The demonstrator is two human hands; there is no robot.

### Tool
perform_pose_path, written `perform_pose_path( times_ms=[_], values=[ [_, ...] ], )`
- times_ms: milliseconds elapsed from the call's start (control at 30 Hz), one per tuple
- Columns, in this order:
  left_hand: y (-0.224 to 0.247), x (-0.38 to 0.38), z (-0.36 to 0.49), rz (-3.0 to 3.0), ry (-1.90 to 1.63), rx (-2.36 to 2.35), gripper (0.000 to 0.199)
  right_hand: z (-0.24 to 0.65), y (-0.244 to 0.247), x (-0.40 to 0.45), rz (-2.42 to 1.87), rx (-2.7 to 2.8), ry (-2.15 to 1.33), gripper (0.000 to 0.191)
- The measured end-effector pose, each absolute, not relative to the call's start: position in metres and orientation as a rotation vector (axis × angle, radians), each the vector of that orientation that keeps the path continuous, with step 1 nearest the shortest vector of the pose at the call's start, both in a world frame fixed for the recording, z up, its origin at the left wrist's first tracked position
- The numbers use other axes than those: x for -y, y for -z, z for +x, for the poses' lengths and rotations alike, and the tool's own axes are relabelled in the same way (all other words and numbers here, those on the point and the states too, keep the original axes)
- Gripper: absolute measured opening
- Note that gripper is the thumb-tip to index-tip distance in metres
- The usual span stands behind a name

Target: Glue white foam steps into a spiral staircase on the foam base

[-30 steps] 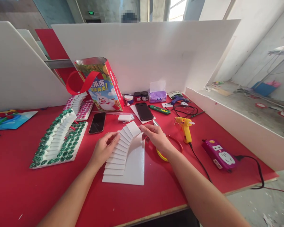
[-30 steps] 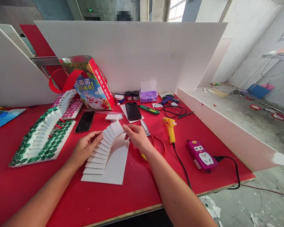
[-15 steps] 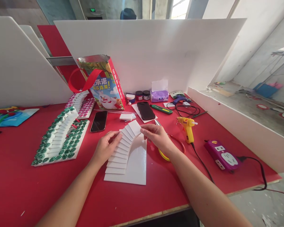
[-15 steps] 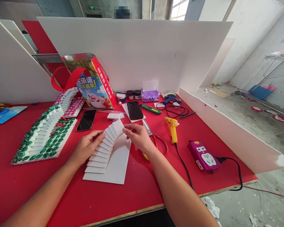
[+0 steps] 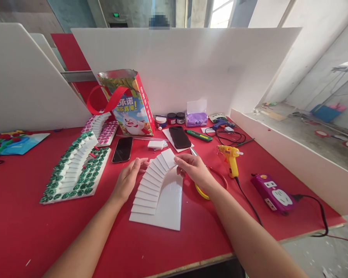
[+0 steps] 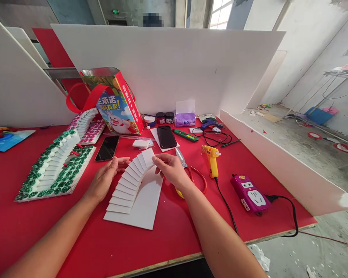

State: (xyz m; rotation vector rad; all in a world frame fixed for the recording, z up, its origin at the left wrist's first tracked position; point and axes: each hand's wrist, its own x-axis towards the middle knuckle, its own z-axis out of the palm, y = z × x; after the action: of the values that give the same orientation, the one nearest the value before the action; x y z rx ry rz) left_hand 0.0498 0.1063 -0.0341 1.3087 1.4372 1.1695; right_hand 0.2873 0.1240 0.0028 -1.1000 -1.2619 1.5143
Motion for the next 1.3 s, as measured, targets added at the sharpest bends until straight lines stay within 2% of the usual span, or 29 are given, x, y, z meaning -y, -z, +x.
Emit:
perform_pose_path(
  times_ms=[167,500,633,733,867,1100,1200,1300],
  values=[
    [0.034,-0.107,0.05,1.297,-1.189,-1.305,0.067,0.289,0.0,-0.128,-1.012,1.116,-1.621,0.043],
    [0.024,-0.101,0.05,1.525,-1.078,-1.477,0.063,0.288,-0.003,-0.127,-0.797,1.056,-1.828,0.042],
    [0.027,-0.099,0.051,1.601,-1.002,-1.552,0.086,0.286,-0.006,-0.123,-0.687,1.105,-1.861,0.041],
    [0.026,-0.095,0.054,1.742,-0.972,-1.605,0.103,0.283,-0.01,-0.117,-0.63,1.157,-1.901,0.049],
    [0.023,-0.09,0.057,1.823,-0.954,-1.637,0.099,0.282,-0.018,-0.11,-0.625,1.274,-1.913,0.055],
    [0.013,-0.095,0.042,1.643,-1.032,-1.577,0.093,0.3,-0.021,-0.12,-0.859,1.059,-1.576,0.031],
    [0.001,-0.094,0.033,1.583,-1.109,-1.458,0.091,0.304,-0.019,-0.125,-0.925,0.922,-1.52,0.028],
    [-0.002,-0.09,0.024,1.528,-1.174,-1.345,0.081,0.299,-0.019,-0.125,-1.0,0.901,-1.622,0.034]
  ],
)
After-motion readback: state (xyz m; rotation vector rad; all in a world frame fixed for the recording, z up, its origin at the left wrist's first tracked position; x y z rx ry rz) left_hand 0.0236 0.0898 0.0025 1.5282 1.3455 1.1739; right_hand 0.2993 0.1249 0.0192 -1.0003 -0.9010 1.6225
